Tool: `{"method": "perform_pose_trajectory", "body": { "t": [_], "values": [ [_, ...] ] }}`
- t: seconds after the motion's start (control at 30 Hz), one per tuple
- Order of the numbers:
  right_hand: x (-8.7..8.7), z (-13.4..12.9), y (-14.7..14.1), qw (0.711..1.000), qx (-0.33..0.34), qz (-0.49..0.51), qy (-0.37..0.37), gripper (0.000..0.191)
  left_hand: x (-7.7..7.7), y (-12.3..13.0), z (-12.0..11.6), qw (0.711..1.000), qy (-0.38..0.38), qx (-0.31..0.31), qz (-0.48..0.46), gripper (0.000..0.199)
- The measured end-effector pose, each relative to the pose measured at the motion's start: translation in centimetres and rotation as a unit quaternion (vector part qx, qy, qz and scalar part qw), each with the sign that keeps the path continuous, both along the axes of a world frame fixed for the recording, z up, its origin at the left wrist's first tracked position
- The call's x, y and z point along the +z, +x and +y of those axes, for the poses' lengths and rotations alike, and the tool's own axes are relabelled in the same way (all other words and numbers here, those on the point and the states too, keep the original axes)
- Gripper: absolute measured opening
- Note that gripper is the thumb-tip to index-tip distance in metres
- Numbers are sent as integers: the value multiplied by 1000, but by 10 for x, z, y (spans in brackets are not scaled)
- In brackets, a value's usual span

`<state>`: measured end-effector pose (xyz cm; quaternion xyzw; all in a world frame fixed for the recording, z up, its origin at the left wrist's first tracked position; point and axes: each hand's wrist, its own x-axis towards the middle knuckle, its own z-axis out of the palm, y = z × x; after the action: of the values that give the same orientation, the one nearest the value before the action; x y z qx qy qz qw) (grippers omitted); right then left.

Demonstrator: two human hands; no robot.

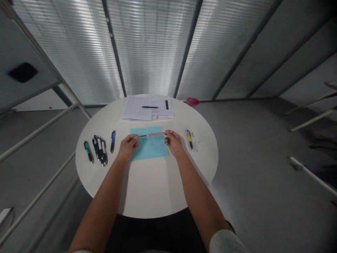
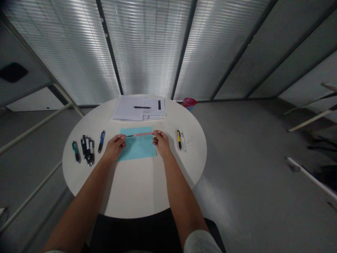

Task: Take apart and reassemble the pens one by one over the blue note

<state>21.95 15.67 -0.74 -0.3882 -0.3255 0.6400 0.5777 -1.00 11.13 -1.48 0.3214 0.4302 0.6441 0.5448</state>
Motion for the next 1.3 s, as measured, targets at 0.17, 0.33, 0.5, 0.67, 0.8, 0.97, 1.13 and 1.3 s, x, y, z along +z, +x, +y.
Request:
{"method": "perform_pose_trajectory", "body": {
  "t": [0.17, 0.33, 0.5, 0.67, 0.8, 0.97, 1.13, 1.3],
  "values": [
    [4, 3, 3, 999, -5, 34, -24, 39, 9, 2, -2, 1000, 2, -17, -26, 30],
    [4, 3, 3, 999, 9, 43, -11, 39, 12, 2, -2, 999, -11, -23, -30, 33],
    [4, 3, 2, 1000, 12, 24, -3, 38, 12, 1, -1, 999, -16, -25, -29, 32],
    [2, 4, 2, 999, 35, 29, 10, 36, 12, 1, -2, 999, -14, -27, -33, 31],
    [1, 4, 3, 999, 43, 26, 4, 37, 12, 1, -2, 999, -16, -27, -42, 32],
    [2, 5, 2, 999, 29, 40, 2, 37, 12, -1, -1, 998, -13, -17, -51, 32],
    [2, 6, 1, 999, 1, 42, 2, 35, 11, -4, 0, 998, -22, 3, -65, 31],
    [3, 7, 2, 998, -40, 57, -6, 36, 11, -6, 2, 997, -21, 25, -73, 31]
  ]
}}
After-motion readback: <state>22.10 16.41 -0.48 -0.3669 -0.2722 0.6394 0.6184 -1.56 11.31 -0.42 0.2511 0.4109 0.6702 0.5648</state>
